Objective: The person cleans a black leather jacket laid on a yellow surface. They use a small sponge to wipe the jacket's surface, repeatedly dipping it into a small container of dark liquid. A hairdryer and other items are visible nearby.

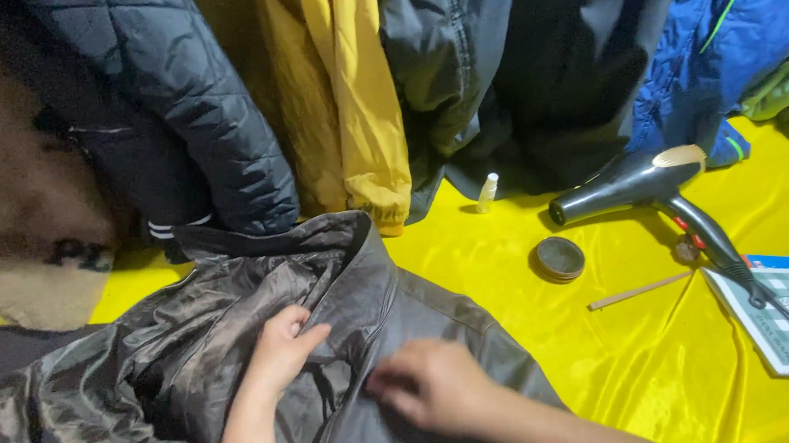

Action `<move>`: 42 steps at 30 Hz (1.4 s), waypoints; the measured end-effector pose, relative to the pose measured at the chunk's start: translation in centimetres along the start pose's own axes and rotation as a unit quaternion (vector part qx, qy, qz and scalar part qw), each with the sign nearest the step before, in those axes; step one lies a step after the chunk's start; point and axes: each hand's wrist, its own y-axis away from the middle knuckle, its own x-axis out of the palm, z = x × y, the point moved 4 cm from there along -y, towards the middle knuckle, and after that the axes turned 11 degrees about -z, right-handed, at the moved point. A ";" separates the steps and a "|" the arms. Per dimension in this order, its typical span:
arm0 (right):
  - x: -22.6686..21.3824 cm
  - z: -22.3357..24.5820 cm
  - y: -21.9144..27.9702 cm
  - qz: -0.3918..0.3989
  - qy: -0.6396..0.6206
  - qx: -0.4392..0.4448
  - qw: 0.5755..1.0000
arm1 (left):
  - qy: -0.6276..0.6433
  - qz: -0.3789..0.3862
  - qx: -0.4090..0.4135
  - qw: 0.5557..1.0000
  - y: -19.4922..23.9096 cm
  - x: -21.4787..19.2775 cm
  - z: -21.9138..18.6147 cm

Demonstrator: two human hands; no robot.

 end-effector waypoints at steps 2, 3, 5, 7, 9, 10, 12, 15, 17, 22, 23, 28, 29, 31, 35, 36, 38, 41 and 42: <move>1.1 2.2 0.7 -0.001 -0.039 -0.031 0.999 | 0.030 -0.046 0.023 0.998 0.2 0.3 -0.4; 1.4 3.3 0.6 -0.008 -0.071 -0.067 0.995 | 0.062 -0.093 0.055 0.992 -0.1 0.2 -1.1; 2.1 1.1 -0.5 -0.009 -0.049 -0.072 0.996 | 0.123 -0.143 0.023 0.982 0.9 0.0 -2.3; 1.9 -1.4 -2.0 -0.010 -0.026 -0.074 0.997 | 0.184 -0.189 -0.011 0.965 1.6 -0.2 -3.4; 0.9 -4.6 -3.8 -0.048 0.083 -0.033 0.995 | 0.231 -0.203 -0.067 0.949 2.2 -0.1 -4.3; 0.3 -5.4 -4.6 -0.047 0.082 -0.034 0.995 | 0.230 -0.204 -0.068 0.949 1.9 0.0 -3.8; -0.9 -8.6 -5.6 -0.026 0.126 0.168 0.977 | 0.319 -0.157 -0.066 0.932 1.4 0.4 -3.1; -0.5 -10.2 -4.7 -0.029 0.132 0.232 0.963 | 0.324 -0.052 -0.099 0.939 1.4 1.0 -2.8; -0.9 -9.7 -5.0 -0.004 0.126 0.263 0.956 | 0.282 0.042 -0.033 0.958 1.8 0.9 -3.9; -1.3 -10.2 -4.8 0.017 0.074 0.329 0.941 | 0.198 0.230 -0.010 0.953 3.5 -0.2 -6.8; -1.2 -10.7 -4.6 0.000 0.063 0.306 0.950 | 0.129 0.243 0.114 0.955 3.2 -0.5 -6.6; -2.2 -10.2 -4.4 -0.005 0.027 0.316 0.948 | -0.254 0.206 0.166 0.930 2.8 -0.3 -3.4; -2.1 -10.4 -4.3 0.000 0.027 0.307 0.951 | -0.293 0.224 0.143 0.918 3.0 -0.1 -3.1; -2.4 -10.2 -4.5 0.002 0.028 0.298 0.954 | -0.332 0.240 0.123 0.904 2.8 0.0 -2.4; -3.3 -9.1 -4.7 0.030 -0.005 0.339 0.940 | -0.193 0.217 0.087 0.953 2.5 -1.1 -3.2; -3.4 -8.9 -4.7 0.033 -0.016 0.350 0.936 | -0.104 0.196 0.070 0.973 2.7 -1.6 -4.2; -3.6 -8.6 -4.7 0.033 -0.026 0.359 0.932 | 0.013 0.138 0.047 0.989 3.2 -1.4 -5.4; -3.8 -8.6 -4.8 0.036 -0.040 0.364 0.930 | 0.232 0.013 0.021 0.972 2.2 0.7 -0.7; -3.8 -8.6 -4.8 0.038 -0.045 0.362 0.930 | 0.327 -0.051 0.016 0.943 1.6 1.6 2.0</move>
